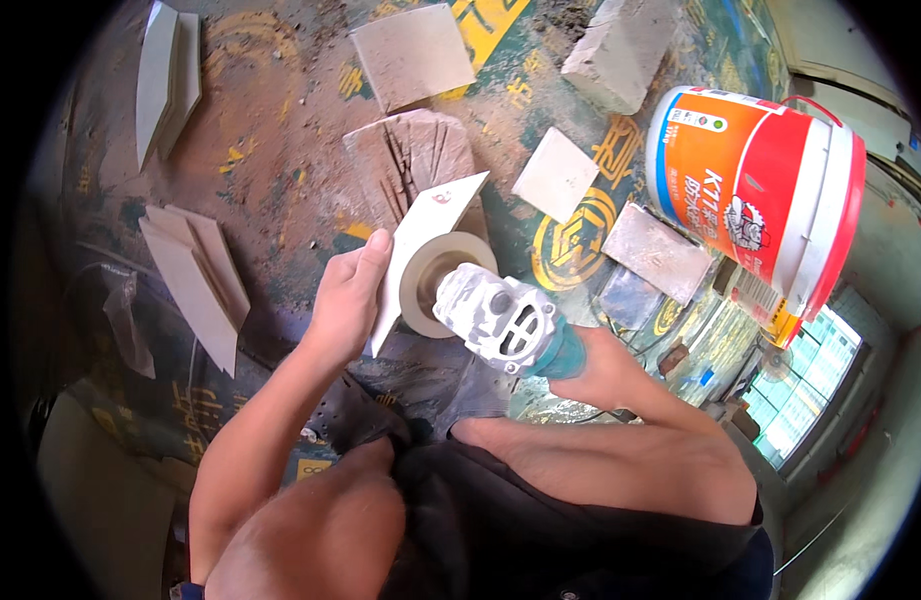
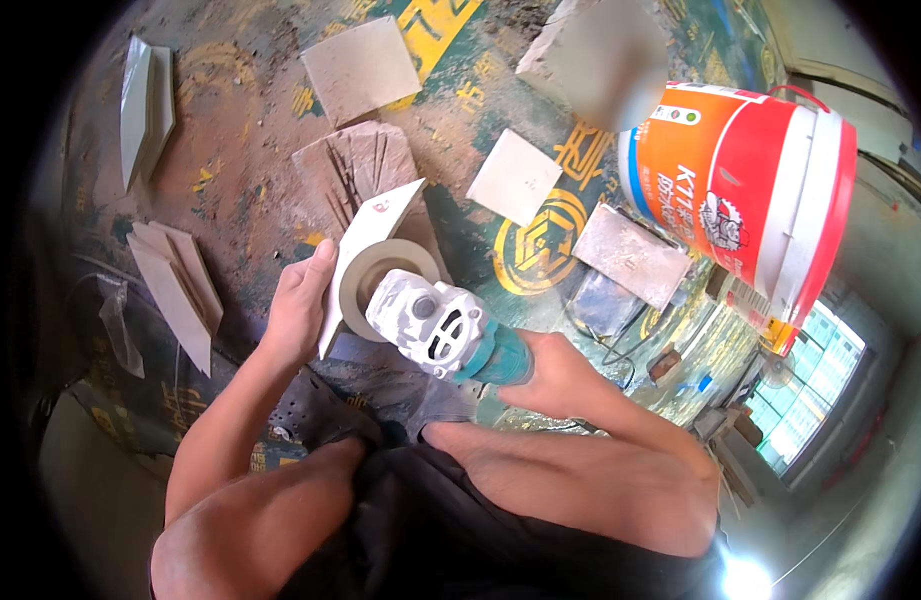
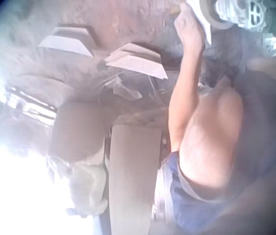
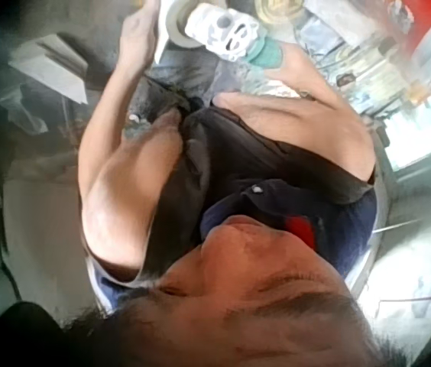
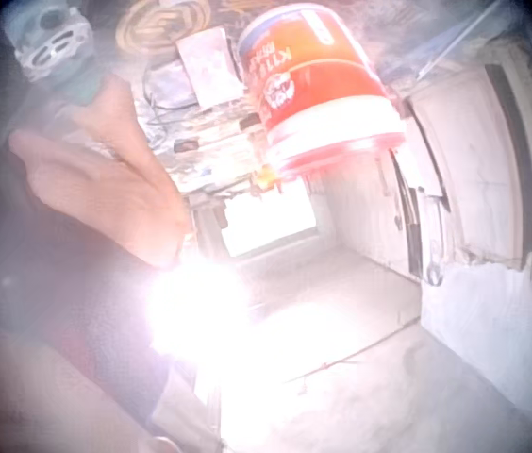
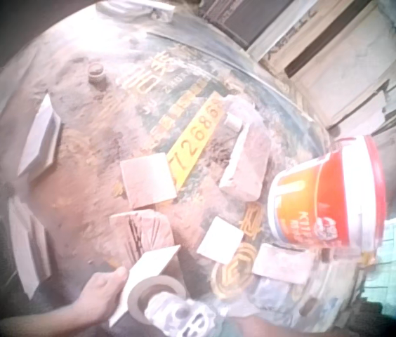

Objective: The person uses an angle grinder to smooth the edges of ceramic tile pieces held against a wooden block.

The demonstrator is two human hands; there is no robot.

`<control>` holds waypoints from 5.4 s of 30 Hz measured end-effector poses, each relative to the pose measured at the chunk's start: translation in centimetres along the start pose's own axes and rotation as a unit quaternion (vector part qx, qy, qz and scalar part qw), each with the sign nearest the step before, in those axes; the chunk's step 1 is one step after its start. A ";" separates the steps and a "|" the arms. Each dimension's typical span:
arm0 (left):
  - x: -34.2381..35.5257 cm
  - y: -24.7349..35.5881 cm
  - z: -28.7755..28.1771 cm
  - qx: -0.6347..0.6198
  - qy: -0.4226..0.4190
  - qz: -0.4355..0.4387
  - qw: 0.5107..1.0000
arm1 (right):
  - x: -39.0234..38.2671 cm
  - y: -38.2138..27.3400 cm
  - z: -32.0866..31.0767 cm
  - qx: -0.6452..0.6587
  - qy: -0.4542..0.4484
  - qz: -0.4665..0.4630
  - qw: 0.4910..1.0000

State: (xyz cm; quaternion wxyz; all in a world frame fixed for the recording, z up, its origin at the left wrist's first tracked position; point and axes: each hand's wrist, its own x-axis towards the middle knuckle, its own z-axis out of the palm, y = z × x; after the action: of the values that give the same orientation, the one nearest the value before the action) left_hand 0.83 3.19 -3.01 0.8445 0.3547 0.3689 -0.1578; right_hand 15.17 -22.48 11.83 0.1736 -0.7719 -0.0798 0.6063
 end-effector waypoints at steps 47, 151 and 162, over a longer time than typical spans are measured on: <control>-0.6 1.4 0.6 0.084 0.021 -0.006 0.996 | 1.6 1.4 -4.2 0.030 0.021 0.028 0.999; 0.0 0.4 0.7 0.131 0.033 0.023 0.991 | -0.7 -1.3 -1.6 -0.048 -0.044 0.044 0.997; -0.5 1.4 1.3 0.173 0.056 0.008 0.983 | 0.9 1.3 -4.5 0.004 -0.005 0.064 0.998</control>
State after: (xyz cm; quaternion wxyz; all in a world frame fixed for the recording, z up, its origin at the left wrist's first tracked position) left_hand 1.91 3.20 -1.33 0.7498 0.5063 0.3798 -0.1927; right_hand 19.65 -24.11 11.45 0.1374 -0.7715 -0.0288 0.6206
